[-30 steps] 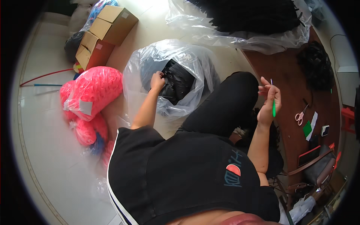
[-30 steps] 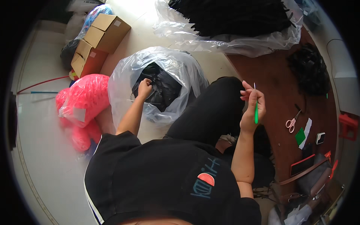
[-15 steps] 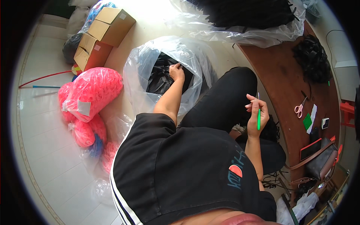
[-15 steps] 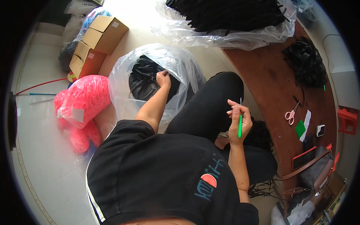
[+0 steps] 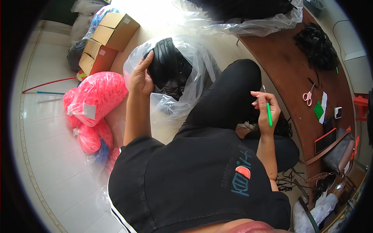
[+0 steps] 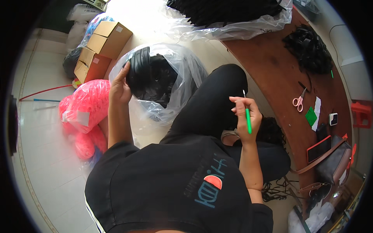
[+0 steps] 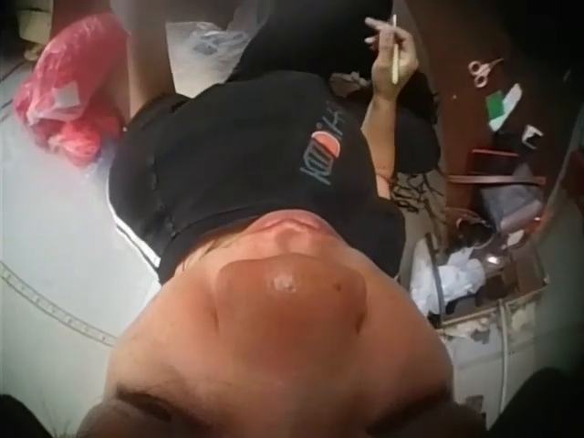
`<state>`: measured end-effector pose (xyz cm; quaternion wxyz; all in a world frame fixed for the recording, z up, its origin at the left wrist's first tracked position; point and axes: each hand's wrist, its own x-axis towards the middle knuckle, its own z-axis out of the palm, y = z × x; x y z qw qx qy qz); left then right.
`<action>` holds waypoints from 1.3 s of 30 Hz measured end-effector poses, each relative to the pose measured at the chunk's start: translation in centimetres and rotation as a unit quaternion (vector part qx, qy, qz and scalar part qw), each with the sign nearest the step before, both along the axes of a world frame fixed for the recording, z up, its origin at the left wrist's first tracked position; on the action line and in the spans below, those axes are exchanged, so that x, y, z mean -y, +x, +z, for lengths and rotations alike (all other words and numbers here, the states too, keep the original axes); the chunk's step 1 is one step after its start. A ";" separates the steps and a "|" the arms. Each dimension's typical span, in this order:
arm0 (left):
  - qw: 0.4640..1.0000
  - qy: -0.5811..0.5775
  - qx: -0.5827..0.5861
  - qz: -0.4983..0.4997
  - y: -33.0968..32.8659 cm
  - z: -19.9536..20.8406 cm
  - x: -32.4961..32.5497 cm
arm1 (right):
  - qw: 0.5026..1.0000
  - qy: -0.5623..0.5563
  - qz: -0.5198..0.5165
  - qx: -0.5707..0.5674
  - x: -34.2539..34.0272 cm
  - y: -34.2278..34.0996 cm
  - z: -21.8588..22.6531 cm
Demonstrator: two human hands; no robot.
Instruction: Assembling black hair-like plastic components into a base using a hook tool.
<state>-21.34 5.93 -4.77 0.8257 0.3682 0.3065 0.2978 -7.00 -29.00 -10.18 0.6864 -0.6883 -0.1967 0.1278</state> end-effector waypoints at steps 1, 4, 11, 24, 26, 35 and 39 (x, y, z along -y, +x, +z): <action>0.993 -0.062 0.052 -0.089 0.4 2.2 1.3 | 0.999 -0.003 0.046 0.000 -0.2 -0.3 0.1; 0.975 -0.031 0.111 -0.189 2.3 5.7 6.3 | 0.987 0.125 0.076 0.064 -3.2 -2.4 2.2; 0.878 0.021 0.149 -0.455 8.5 2.6 13.1 | 0.966 0.138 -0.215 0.037 0.7 -3.2 4.1; 0.685 0.609 -0.074 -0.392 10.8 -11.6 11.5 | 0.906 0.032 -0.421 0.019 9.9 -5.1 -1.6; 0.619 0.600 -0.160 -0.482 12.2 -9.9 10.9 | 0.901 0.038 -0.426 0.072 10.5 -5.6 -0.6; 0.614 0.381 -0.071 -0.687 15.1 -1.5 11.3 | 0.855 -0.002 -0.475 0.207 16.7 -7.3 5.8; 0.463 0.437 -0.053 -0.769 15.3 -0.3 17.2 | 0.877 -0.036 -0.424 0.222 19.7 -9.4 13.2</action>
